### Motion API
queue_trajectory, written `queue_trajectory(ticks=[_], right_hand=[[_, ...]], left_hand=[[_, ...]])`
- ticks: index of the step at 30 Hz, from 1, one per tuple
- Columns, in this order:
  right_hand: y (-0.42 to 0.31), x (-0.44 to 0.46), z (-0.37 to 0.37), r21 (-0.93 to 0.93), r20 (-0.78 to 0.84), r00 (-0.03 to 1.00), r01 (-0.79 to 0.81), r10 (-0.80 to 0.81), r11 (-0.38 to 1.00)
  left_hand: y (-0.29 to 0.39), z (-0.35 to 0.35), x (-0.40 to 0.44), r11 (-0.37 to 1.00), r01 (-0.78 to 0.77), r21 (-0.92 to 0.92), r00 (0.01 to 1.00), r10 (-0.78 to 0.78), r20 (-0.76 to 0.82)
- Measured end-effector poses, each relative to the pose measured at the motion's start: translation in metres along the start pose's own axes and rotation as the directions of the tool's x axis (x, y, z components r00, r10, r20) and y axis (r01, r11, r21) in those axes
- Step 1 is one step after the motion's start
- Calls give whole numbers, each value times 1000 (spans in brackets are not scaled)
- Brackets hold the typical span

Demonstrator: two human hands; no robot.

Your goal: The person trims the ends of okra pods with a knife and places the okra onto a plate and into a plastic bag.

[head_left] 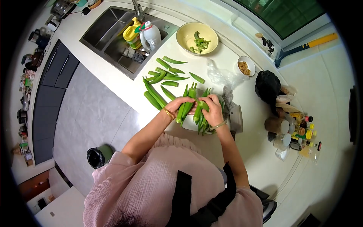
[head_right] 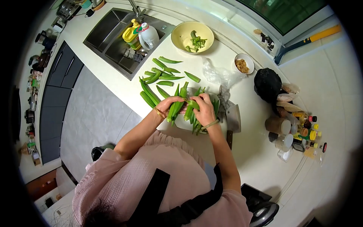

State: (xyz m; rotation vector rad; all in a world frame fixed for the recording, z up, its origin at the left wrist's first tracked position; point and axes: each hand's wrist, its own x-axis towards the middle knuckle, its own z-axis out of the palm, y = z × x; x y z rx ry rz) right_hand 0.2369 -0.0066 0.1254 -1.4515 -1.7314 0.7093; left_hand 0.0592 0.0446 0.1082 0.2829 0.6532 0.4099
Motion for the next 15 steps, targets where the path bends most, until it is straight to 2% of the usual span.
queue_trajectory(ticks=[3,4,6,8,9,10,11,14,15], right_hand=[[5,2,-9,-70,-53,994,92,-96,993],[8,2,-9,-71,-54,994,93,-97,993],[11,1,-10,41,-100,995,25,-21,999],[8,-2,-9,-15,-92,995,-37,36,999],[4,-4,-4,163,-62,976,-197,209,967],[0,-5,2,331,-2,930,-346,367,878],[6,-8,14,327,-60,938,-304,340,895],[-7,-8,29,122,-133,896,-410,424,904],[-17,-6,28,122,-136,892,-417,431,901]], left_hand=[[7,3,-8,998,27,-60,995,-21,93],[9,4,-11,995,45,-87,990,-32,139],[6,-4,-7,989,56,-134,985,-34,167],[0,-6,0,986,-135,-100,989,140,51],[-2,-4,4,973,-204,-105,978,208,30],[-3,-2,7,964,-264,-20,964,265,33],[-5,2,9,952,-304,32,952,305,-19],[-12,23,13,927,-365,87,924,373,-90],[-12,26,14,913,-391,119,910,402,-102]])
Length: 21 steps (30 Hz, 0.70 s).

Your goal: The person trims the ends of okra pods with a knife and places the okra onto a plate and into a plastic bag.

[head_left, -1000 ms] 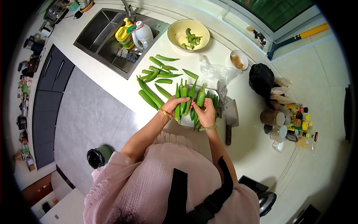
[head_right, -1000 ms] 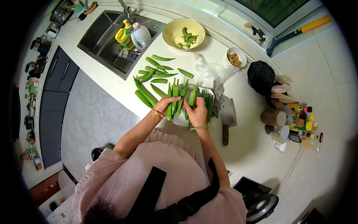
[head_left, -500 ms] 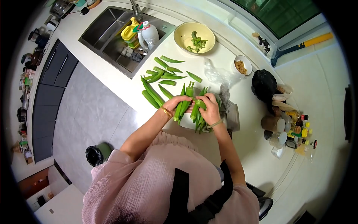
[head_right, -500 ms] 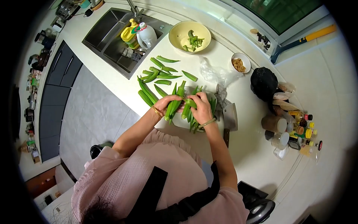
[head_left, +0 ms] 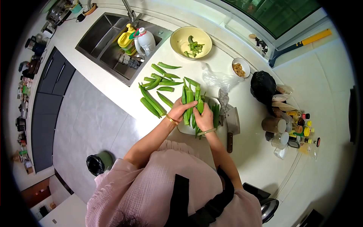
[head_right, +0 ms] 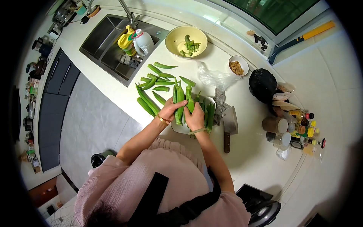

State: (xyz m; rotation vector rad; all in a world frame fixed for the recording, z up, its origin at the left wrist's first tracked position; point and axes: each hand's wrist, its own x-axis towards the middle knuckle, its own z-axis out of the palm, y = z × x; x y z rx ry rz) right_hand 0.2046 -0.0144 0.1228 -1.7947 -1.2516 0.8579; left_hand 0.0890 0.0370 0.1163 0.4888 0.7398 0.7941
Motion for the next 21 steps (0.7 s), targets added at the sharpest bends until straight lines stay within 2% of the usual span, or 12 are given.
queue_trajectory(ticks=[3,4,5,7,11,15,17,18,19,21], right_hand=[[0,-4,0,28,40,996,77,-78,997],[-6,-6,-4,82,93,996,10,-18,997],[-4,-5,-3,82,90,996,10,-18,997],[6,-2,1,350,89,995,-75,46,934],[19,3,12,239,-73,997,-20,38,971],[24,9,15,307,-207,978,40,25,951],[28,17,17,635,-197,957,-41,212,771],[26,20,18,692,-181,951,-57,249,719],[24,22,20,694,-187,950,-54,252,718],[16,26,23,656,-213,909,-138,357,742]], left_hand=[[3,-2,3,1000,-21,9,999,22,-30],[4,-4,4,1000,-10,-14,999,10,-43],[4,-7,5,1000,-10,-12,999,9,-41],[5,-9,4,997,31,-73,997,-36,-61],[4,-8,4,992,87,-93,995,-90,-31],[7,-4,2,989,103,-108,993,-108,-38],[5,-1,0,988,123,-92,992,-125,-19],[3,0,-2,989,125,-74,992,-125,4],[1,2,-3,990,126,-56,992,-125,28],[-3,4,-1,991,131,-10,991,-131,33]])
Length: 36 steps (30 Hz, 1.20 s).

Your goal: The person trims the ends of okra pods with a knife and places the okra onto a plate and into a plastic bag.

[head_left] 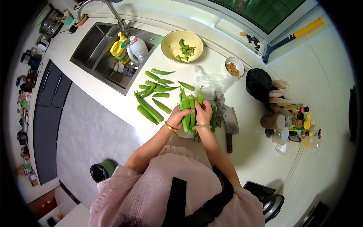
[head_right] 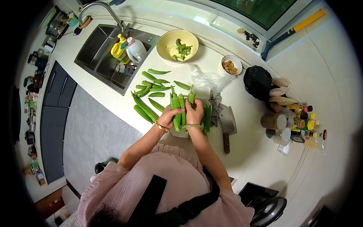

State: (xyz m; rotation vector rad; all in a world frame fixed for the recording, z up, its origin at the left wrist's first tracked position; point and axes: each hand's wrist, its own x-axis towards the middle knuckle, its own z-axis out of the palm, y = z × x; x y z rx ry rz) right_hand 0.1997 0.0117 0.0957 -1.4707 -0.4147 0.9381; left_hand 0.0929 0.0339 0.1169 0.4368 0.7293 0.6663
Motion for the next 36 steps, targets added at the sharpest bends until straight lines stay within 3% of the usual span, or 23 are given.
queue_trajectory(ticks=[2,6,8,9,10,12,15,16,17,19,21,24,27,31,33,34,36], right_hand=[[-9,-2,4,-48,-2,1000,-19,19,999],[-13,-4,10,-169,46,998,54,-47,984],[-20,-6,13,-249,79,991,123,-106,961],[-18,-4,10,-308,191,967,223,-170,925],[-15,-3,6,-307,188,967,221,-169,926],[-13,-3,-1,-246,268,909,385,-319,889],[-15,-2,-53,-363,149,932,363,-331,858],[-6,4,-81,-442,117,905,416,-408,795],[-19,-5,-103,-641,106,887,407,-450,651],[3,-8,-163,-837,93,929,268,-358,478],[-1,-28,-184,-947,15,986,68,-169,314],[20,-37,-204,-977,-29,996,-10,-86,214],[30,-31,-205,-980,-47,983,-10,-178,201],[26,-22,-199,-977,-40,993,-16,-108,215],[13,-25,-194,-906,-126,987,-75,-95,416],[17,-24,-198,-908,-105,990,-59,-90,414],[19,-25,-204,-886,-201,941,-57,-272,460]], left_hand=[[-4,1,5,994,-105,-30,994,105,-6],[3,7,5,988,-156,-16,987,157,29],[6,6,7,986,-165,-3,985,165,54],[7,7,8,984,-176,17,983,175,51],[9,6,9,982,-187,37,982,185,48],[12,2,13,983,-180,-47,983,181,27],[31,-6,10,991,-120,-64,986,126,111],[32,-22,16,991,-118,-57,979,126,162],[37,-27,15,989,-83,-126,983,101,151],[40,-44,16,962,-4,-272,990,43,135],[48,-39,9,939,30,-343,991,15,130],[44,-50,13,914,73,-399,982,4,188],[40,-56,18,920,49,-389,966,54,252],[46,-61,21,878,94,-469,946,68,316],[54,-61,13,869,107,-484,959,39,281],[57,-67,12,867,88,-491,963,53,266],[64,-76,9,907,105,-407,932,54,359]])
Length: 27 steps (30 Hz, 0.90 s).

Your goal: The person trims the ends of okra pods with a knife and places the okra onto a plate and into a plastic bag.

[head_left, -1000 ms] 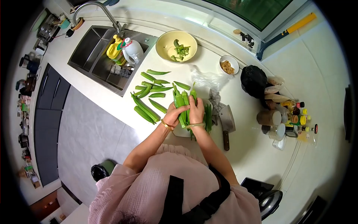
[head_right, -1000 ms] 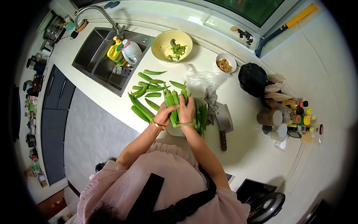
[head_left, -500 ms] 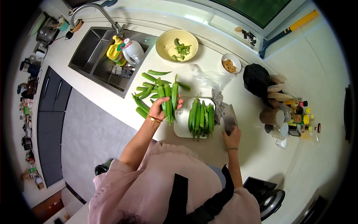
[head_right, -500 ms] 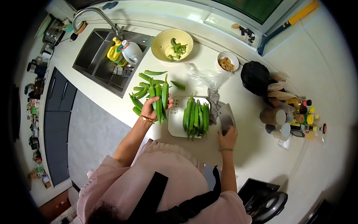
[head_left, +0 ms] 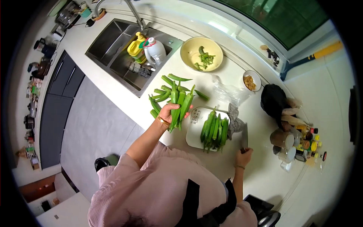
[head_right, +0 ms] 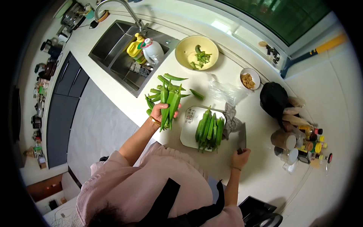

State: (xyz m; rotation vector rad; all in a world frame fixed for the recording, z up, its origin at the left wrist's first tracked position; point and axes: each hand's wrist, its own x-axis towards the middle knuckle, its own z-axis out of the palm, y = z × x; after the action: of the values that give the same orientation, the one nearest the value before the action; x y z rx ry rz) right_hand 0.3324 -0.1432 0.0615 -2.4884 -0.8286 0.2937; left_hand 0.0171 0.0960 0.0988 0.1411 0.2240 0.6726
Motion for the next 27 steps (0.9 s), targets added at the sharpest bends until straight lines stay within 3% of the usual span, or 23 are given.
queue_trajectory(ticks=[2,4,6,7,9,11,13,14,16,19,21,27], right_hand=[[-8,-4,-8,43,-51,999,-4,6,999],[-31,-5,-22,83,-110,994,-13,22,996],[-60,-1,-28,245,-227,966,179,-124,953],[-77,0,-32,240,-236,964,177,-119,954],[-119,1,-37,236,-154,860,510,-486,827],[-166,0,-37,229,-115,743,666,-660,710],[-219,-2,-35,345,-157,626,759,-764,552],[-238,-1,-28,345,-162,599,779,-784,524],[-271,5,-15,317,-242,491,855,-837,410],[-308,16,0,317,-249,451,874,-857,367],[-321,23,14,299,-268,444,882,-855,364],[-342,39,35,278,-279,482,868,-831,411]], left_hand=[[11,5,-9,999,5,47,999,-3,-52],[20,10,-11,973,-40,226,999,32,37],[31,14,-12,956,-35,290,999,27,33],[35,14,-11,910,-46,411,998,23,59],[44,22,-8,821,-46,569,998,10,66],[50,28,-3,796,-39,605,999,13,47],[58,31,3,777,-15,629,1000,2,20],[62,33,7,774,-17,633,999,-5,32],[69,33,14,741,-88,665,991,133,-18],[88,15,30,759,-102,643,993,116,21],[99,16,37,803,-111,585,991,132,8],[129,27,61,755,-73,652,995,100,-4]])
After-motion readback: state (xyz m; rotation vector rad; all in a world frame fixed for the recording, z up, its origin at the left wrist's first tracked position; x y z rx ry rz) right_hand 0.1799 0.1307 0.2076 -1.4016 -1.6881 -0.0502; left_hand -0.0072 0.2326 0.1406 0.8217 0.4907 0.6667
